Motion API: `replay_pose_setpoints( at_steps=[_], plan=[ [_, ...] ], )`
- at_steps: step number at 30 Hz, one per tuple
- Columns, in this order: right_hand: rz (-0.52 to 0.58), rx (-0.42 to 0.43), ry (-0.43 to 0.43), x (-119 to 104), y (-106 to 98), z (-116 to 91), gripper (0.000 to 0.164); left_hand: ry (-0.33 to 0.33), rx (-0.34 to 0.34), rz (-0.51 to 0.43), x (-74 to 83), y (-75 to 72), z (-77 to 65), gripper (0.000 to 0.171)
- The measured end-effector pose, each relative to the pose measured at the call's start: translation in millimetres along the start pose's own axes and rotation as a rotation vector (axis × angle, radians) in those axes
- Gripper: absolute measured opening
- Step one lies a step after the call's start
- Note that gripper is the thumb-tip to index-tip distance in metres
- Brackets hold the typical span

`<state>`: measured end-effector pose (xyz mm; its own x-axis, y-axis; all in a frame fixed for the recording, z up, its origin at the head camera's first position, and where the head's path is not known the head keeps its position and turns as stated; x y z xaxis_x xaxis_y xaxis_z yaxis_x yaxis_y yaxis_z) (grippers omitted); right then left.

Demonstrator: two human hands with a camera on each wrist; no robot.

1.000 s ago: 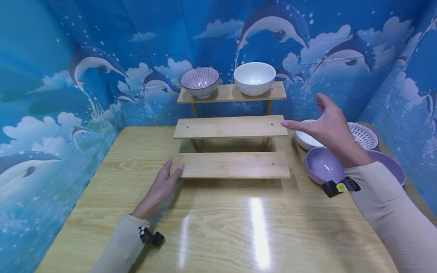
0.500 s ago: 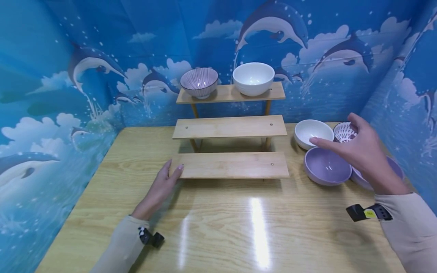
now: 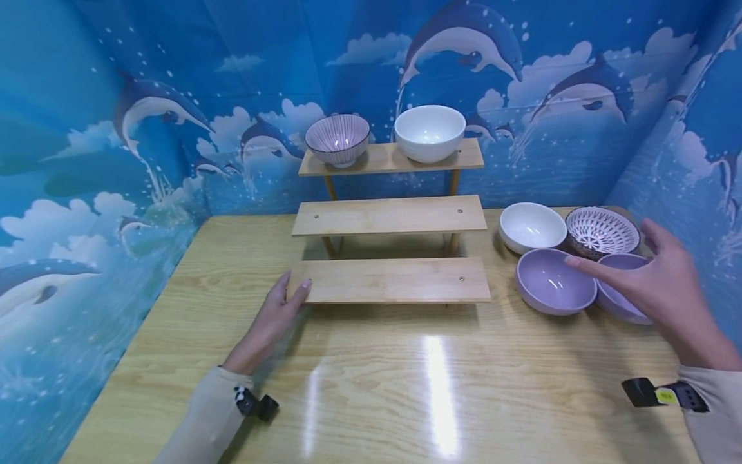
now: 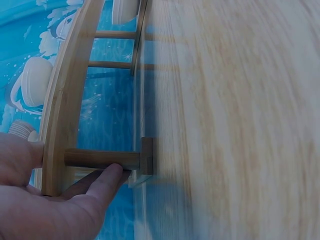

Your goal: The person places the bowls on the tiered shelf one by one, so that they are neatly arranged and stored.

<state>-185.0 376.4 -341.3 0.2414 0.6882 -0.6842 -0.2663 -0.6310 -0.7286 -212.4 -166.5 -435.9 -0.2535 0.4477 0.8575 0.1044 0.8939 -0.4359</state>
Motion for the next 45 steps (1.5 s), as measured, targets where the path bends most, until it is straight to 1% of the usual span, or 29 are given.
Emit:
replay_pose_setpoints(
  at_steps=[2,6,11,13,15,18,22,28,32,39,41,45],
  plan=[
    [-0.054,0.016,0.0,5.6,-3.6,-1.9,0.114,0.002,0.003,0.003,0.9,-0.3,-0.2,0.087],
    [-0.125,0.033,-0.001,16.9,-9.1,-5.7,0.117,0.003,0.002,0.004,1.8,-0.2,-0.6,0.087],
    [-0.112,0.059,0.025,32.5,-13.0,-9.6,0.118,0.01,-0.002,0.002,2.6,0.2,-1.1,0.086],
    [-0.129,0.07,0.044,40.1,-13.4,-10.8,0.118,0.011,-0.001,0.004,2.8,0.1,-1.1,0.086],
    [-0.147,0.082,0.044,47.3,-14.0,-11.2,0.118,0.008,0.0,0.007,2.7,0.1,-1.3,0.086],
    [-0.199,0.083,0.067,58.1,-14.6,-11.9,0.119,0.008,0.0,0.005,3.0,-0.1,-1.7,0.086],
    [-0.22,0.068,0.104,66.9,-16.8,-13.5,0.122,0.016,-0.003,-0.006,3.9,-0.3,-2.0,0.085],
    [-0.185,0.052,0.145,78.0,-15.2,-16.1,0.124,0.021,-0.003,-0.008,3.3,-0.8,-0.7,0.084],
    [-0.192,0.059,0.171,85.8,-13.6,-17.2,0.127,0.022,-0.001,-0.003,3.3,-0.8,-0.2,0.084],
    [-0.143,0.074,0.178,96.5,-10.4,-15.4,0.124,0.02,0.006,0.003,3.7,-1.3,-1.3,0.083],
    [-0.144,0.076,0.184,99.7,-9.9,-14.9,0.124,0.025,0.005,0.005,3.5,-1.2,-1.3,0.084],
    [-0.103,0.067,0.178,104.4,-7.1,-14.1,0.123,0.029,0.002,-0.004,3.4,-0.7,-1.1,0.084]
  ],
)
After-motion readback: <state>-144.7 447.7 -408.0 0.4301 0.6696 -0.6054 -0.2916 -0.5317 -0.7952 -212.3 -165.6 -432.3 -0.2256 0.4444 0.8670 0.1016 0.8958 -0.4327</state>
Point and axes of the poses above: each hand's wrist, its own z-axis towards the middle knuckle, its own y-axis out of the palm, x = y × z, the point moved 8 cm from there along z, towards the middle knuckle, and after that the axes turned 1 degree about -z, right-handed, at the moved point
